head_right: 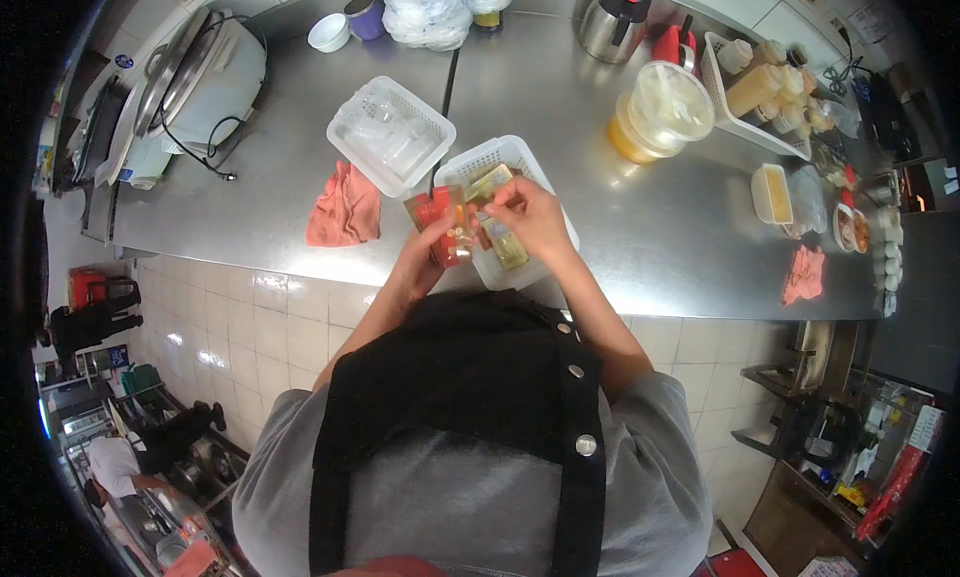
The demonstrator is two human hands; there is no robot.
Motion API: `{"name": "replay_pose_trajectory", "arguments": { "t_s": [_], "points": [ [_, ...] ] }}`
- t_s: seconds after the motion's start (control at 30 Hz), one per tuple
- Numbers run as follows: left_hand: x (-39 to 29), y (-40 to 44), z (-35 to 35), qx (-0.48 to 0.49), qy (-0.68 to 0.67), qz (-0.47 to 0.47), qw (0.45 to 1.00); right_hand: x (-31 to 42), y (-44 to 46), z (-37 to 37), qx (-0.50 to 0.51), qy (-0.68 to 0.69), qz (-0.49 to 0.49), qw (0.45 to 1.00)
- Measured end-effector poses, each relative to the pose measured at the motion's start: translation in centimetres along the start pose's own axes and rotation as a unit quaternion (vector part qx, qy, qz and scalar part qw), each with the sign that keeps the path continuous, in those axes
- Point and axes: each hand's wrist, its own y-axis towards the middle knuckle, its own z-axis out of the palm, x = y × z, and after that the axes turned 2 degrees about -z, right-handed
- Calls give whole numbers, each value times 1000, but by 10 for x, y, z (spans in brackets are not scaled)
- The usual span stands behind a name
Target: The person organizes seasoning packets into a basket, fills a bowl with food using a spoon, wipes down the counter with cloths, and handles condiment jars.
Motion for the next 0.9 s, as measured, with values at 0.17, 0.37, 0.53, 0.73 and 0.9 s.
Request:
{"name": "replay_pose_trajectory", "arguments": {
  "t_s": [0.17,0.37,0.53,0.73,0.9],
  "points": [
    [-1,0,13,-34,-24,48,998,32,-21,24,7,-86,-142,986],
    [6,10,3,3,-91,64,994,43,-36,40,72,-201,-229,950],
    [5,-4,-6,-78,-67,69,992,29,-25,24,149,-106,-243,953],
    [4,-27,-2,-126,-81,33,988,-15,29,-12,63,-143,-52,986],
    [17,-39,-4,-23,4,-61,998,-36,26,19,31,-323,-157,933]
  ]
}}
